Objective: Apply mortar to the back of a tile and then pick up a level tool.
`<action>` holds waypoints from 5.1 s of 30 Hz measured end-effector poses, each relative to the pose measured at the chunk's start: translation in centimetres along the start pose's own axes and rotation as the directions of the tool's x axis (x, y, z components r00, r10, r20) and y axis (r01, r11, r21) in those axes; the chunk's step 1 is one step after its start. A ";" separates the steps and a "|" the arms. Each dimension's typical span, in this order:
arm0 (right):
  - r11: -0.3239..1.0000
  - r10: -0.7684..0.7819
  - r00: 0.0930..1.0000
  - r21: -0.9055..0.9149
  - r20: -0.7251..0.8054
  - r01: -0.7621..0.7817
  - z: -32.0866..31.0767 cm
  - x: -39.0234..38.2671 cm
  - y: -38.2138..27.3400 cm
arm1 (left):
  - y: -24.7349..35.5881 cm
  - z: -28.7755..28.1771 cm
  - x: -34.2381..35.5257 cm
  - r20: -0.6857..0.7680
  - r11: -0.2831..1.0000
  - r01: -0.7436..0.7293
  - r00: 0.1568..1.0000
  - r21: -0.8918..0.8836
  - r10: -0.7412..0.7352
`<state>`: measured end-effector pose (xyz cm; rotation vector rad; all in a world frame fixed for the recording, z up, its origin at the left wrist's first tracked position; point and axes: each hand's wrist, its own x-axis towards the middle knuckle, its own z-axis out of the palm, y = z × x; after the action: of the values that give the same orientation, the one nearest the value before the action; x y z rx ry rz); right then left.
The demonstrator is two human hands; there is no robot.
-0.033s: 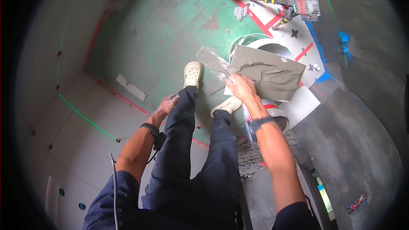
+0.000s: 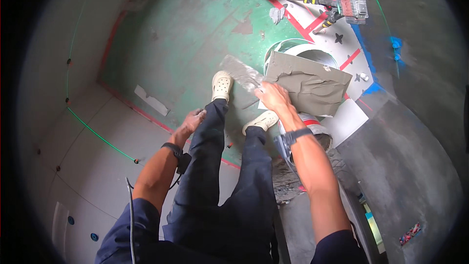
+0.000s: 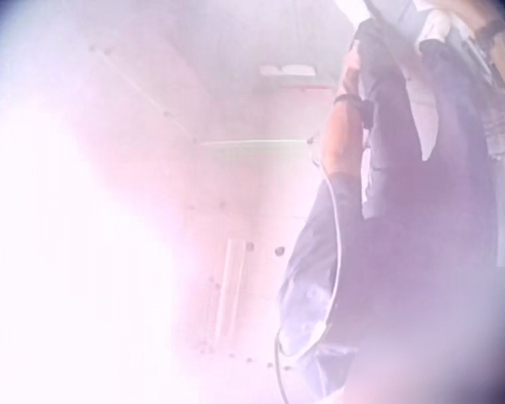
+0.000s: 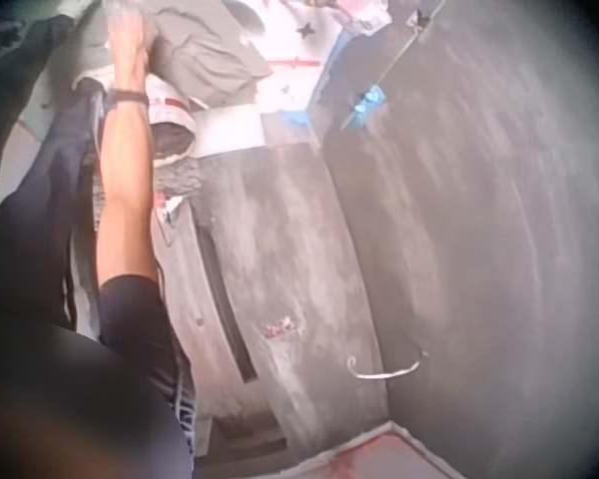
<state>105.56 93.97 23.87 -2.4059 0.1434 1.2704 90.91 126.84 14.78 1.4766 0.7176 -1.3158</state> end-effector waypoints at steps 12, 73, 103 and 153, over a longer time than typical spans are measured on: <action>0.972 -0.101 0.983 -0.197 0.150 0.130 -5.9 -4.8 10.4 | -3.3 0.1 -2.2 -0.002 0.999 -0.047 0.999 0.009 0.047; 0.962 0.205 0.832 -0.051 -0.516 -0.268 14.8 -21.7 16.1 | 4.2 6.0 -5.1 0.143 0.766 -0.146 0.987 0.626 0.071; 0.571 0.588 0.769 0.802 -0.252 -0.175 21.6 -16.7 4.0 | 5.9 5.9 -4.4 0.197 0.635 -0.158 0.980 0.756 0.009; 0.012 0.817 0.548 0.957 -0.177 0.291 27.6 -7.6 16.2 | 5.7 6.3 -4.1 0.134 0.530 -0.060 0.986 0.846 -0.103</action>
<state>75.51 89.66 11.25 -1.2660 1.4482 -0.1976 92.75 119.85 20.80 2.0681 -0.1131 -1.9305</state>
